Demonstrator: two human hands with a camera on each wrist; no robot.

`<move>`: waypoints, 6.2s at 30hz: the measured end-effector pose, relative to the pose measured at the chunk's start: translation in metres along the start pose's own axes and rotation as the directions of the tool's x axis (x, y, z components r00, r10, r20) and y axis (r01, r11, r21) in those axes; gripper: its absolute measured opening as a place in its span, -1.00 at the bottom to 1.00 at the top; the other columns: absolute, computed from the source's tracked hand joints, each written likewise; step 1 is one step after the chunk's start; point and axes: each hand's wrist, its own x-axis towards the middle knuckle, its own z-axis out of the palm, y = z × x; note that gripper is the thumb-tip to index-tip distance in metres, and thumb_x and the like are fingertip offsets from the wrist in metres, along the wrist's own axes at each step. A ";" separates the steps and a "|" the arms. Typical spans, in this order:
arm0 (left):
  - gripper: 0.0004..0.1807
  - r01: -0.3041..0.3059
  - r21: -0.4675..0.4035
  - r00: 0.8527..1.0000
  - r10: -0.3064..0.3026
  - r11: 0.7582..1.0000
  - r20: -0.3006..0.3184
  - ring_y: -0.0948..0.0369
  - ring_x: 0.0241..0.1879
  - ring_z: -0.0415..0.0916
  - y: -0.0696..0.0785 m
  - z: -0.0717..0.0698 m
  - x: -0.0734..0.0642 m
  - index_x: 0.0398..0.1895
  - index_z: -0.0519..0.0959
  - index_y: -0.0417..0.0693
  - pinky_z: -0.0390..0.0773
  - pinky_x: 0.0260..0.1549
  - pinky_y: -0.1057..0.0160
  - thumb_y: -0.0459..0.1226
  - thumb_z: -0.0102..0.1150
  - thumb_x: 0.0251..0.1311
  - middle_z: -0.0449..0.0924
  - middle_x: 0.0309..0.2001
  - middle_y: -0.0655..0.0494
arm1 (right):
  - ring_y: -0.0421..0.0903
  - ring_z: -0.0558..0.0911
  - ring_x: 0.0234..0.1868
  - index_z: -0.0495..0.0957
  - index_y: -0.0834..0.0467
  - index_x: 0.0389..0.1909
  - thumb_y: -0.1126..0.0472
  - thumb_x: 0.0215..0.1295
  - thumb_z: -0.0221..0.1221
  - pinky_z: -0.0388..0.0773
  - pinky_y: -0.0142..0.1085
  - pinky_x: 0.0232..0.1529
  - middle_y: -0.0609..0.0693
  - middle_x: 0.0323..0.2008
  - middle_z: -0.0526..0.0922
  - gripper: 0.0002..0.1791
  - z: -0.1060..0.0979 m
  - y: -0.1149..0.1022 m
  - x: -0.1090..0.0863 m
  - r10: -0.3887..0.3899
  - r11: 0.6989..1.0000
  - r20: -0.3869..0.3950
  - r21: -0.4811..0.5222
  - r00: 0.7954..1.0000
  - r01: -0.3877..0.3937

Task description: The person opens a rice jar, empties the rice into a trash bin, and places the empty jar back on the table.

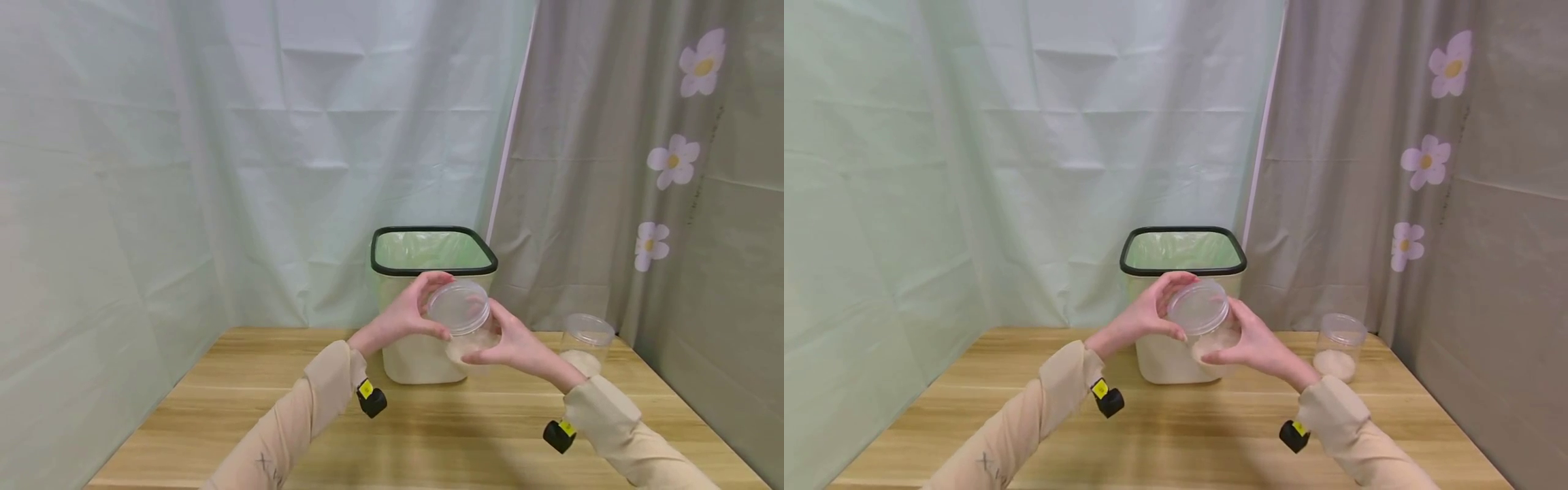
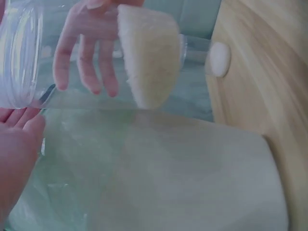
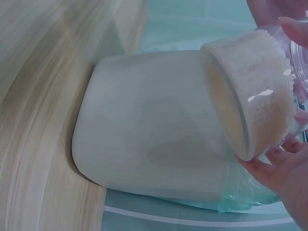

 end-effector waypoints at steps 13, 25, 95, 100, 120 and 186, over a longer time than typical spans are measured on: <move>-0.18 0.041 -0.034 0.997 -0.038 0.999 0.068 0.10 0.02 0.33 0.000 0.000 0.004 0.20 0.23 -0.15 0.37 -0.03 0.14 -0.49 0.38 -0.21 0.38 0.04 -0.01 | 0.05 0.40 0.01 0.20 0.23 0.20 0.35 -0.16 0.40 0.32 -0.02 -0.03 0.09 0.03 0.40 -0.15 -0.002 -0.032 0.000 -0.054 0.993 0.055 0.108 0.997 0.048; -0.22 0.007 -0.094 1.000 -0.008 0.996 -0.011 0.03 0.04 0.31 -0.008 0.009 -0.001 0.21 0.23 -0.13 0.33 0.01 0.10 -0.43 0.36 -0.14 0.36 0.08 -0.03 | -0.04 0.38 0.03 0.21 0.04 0.23 0.24 -0.22 0.46 0.31 -0.04 -0.01 -0.02 0.06 0.38 -0.09 0.003 -0.005 0.004 -0.021 0.995 0.000 0.094 1.000 0.021; -0.17 0.019 0.091 0.962 0.007 0.996 -0.274 -0.02 0.01 0.33 -0.015 0.031 -0.012 0.22 0.17 -0.23 0.35 -0.05 -0.01 -0.38 0.40 -0.16 0.34 0.08 -0.13 | -0.06 0.37 -0.09 0.26 0.23 0.17 0.14 -0.38 0.51 0.40 -0.11 -0.11 0.02 -0.09 0.37 -0.03 0.005 -0.005 0.005 -0.150 0.954 -0.102 -0.276 0.983 0.117; -0.18 0.064 0.107 0.945 -0.026 0.992 -0.325 0.15 0.01 0.33 -0.024 0.033 -0.011 0.20 0.20 -0.09 0.36 -0.04 0.12 -0.23 0.43 -0.17 0.36 0.06 0.04 | -0.03 0.38 -0.12 0.24 0.22 0.18 0.13 -0.39 0.51 0.42 -0.12 -0.14 0.03 -0.10 0.35 0.00 0.009 -0.006 0.004 -0.138 0.947 -0.133 -0.309 0.981 0.091; -0.10 0.009 -0.082 0.962 -0.031 0.997 -0.273 0.05 0.13 0.19 -0.020 0.034 -0.015 0.20 0.06 -0.20 0.20 0.11 0.11 -0.21 0.43 -0.15 0.22 0.15 -0.09 | -0.03 0.39 -0.05 0.24 0.25 0.18 0.11 -0.35 0.51 0.39 -0.10 -0.08 0.06 -0.04 0.37 -0.01 0.008 -0.005 0.004 -0.094 0.974 -0.136 -0.219 0.986 0.063; -0.28 0.102 0.026 0.905 -0.082 0.994 -0.418 0.09 0.20 0.15 0.020 0.025 -0.036 0.16 0.16 -0.32 0.09 0.16 0.13 -0.22 0.30 0.01 0.30 0.17 -0.09 | 0.00 0.37 -0.06 0.26 0.24 0.17 0.10 -0.36 0.50 0.37 -0.08 -0.08 0.10 -0.03 0.36 -0.03 0.003 -0.003 -0.003 -0.049 0.961 -0.158 -0.277 0.986 0.003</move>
